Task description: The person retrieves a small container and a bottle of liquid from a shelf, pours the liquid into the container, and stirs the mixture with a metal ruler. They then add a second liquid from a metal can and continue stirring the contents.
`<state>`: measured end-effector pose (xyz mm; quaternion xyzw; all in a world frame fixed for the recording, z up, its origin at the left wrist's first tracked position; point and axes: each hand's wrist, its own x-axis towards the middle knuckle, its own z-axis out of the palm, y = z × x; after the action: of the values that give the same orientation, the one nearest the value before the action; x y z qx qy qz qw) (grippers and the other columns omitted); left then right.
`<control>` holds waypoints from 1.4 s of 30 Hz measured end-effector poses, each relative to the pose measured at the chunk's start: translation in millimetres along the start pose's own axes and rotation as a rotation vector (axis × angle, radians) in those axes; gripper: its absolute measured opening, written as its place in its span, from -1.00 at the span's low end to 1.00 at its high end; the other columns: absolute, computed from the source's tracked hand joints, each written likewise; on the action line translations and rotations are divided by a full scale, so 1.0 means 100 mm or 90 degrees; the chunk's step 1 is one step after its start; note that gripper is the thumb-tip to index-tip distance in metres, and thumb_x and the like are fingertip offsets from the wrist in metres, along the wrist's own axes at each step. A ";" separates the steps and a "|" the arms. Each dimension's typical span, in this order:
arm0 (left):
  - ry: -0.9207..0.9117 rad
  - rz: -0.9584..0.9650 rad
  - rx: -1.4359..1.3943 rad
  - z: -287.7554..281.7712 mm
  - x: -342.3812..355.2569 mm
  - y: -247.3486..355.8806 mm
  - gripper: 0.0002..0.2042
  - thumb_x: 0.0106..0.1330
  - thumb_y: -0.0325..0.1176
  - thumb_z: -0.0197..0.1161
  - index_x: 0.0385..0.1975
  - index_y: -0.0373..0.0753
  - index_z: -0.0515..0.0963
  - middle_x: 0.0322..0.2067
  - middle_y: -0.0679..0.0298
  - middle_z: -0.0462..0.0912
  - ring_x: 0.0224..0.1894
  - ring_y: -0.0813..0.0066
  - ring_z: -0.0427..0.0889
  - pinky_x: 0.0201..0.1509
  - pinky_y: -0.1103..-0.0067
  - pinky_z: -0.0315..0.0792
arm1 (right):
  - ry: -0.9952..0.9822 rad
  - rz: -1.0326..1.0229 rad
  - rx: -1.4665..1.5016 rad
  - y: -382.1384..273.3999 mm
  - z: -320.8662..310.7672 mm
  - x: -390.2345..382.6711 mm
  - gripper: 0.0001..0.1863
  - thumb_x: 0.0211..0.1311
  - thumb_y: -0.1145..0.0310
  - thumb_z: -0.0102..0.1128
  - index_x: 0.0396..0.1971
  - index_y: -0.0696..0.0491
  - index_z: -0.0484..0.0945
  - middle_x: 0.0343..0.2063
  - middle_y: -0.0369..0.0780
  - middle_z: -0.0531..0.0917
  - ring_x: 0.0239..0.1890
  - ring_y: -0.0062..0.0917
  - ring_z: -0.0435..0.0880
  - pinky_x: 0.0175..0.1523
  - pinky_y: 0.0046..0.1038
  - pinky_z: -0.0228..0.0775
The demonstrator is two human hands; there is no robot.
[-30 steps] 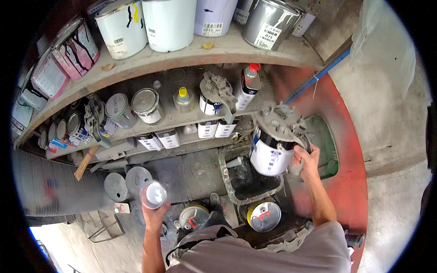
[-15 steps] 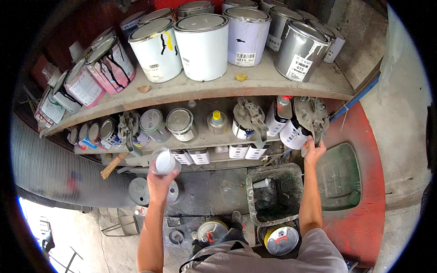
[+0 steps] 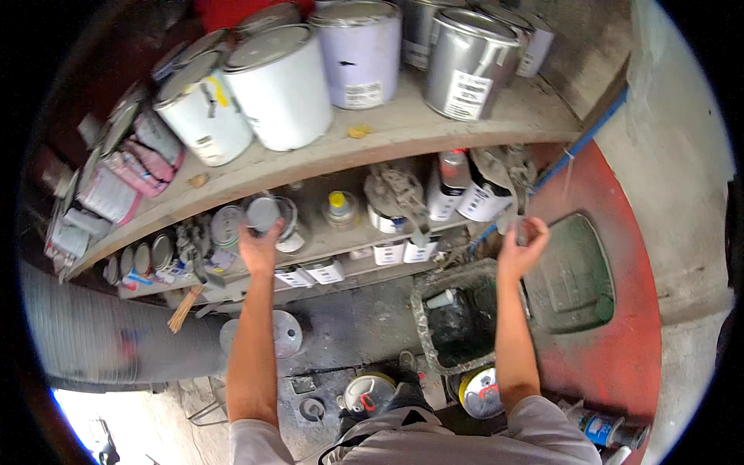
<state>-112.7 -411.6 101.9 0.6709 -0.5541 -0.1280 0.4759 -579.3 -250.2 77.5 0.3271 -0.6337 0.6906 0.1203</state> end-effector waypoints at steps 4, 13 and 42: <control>-0.041 -0.048 0.032 -0.03 0.08 -0.07 -0.04 -0.07 0.00 0.63 0.24 -0.53 0.36 0.12 -0.20 0.53 0.17 -0.03 0.50 0.30 0.27 0.33 | -0.214 0.043 0.056 -0.09 0.43 -0.20 -0.53 0.13 0.48 0.41 0.06 0.18 0.51 -0.06 -0.12 0.63 0.01 -0.40 0.65 0.14 -0.40 0.48; -0.067 -0.106 -0.145 -0.77 -0.88 0.03 -0.21 0.22 -0.29 0.50 0.41 -0.28 0.21 0.30 0.06 0.37 0.29 0.24 0.40 0.36 0.35 0.29 | -0.131 0.176 -0.173 -0.04 1.53 -0.45 -0.11 -0.17 0.10 0.63 0.08 0.33 0.38 -0.02 0.16 0.55 0.05 0.11 0.53 0.18 -0.07 0.35; -0.479 0.398 0.044 -3.04 -1.98 0.73 -0.57 0.02 -0.43 0.51 -0.05 -0.24 0.64 -0.11 0.15 0.65 -0.14 0.13 0.69 -0.08 0.34 0.60 | -1.096 -0.013 0.162 -2.37 -0.69 -2.36 -0.20 -0.17 0.13 0.63 0.14 0.08 0.52 -0.06 -0.03 0.70 -0.01 -0.14 0.71 0.10 -0.23 0.54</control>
<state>-15.6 -84.5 244.8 0.3946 -0.8666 -0.1942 0.2357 -283.3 -86.3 125.0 0.7522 -0.4195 0.2673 -0.4321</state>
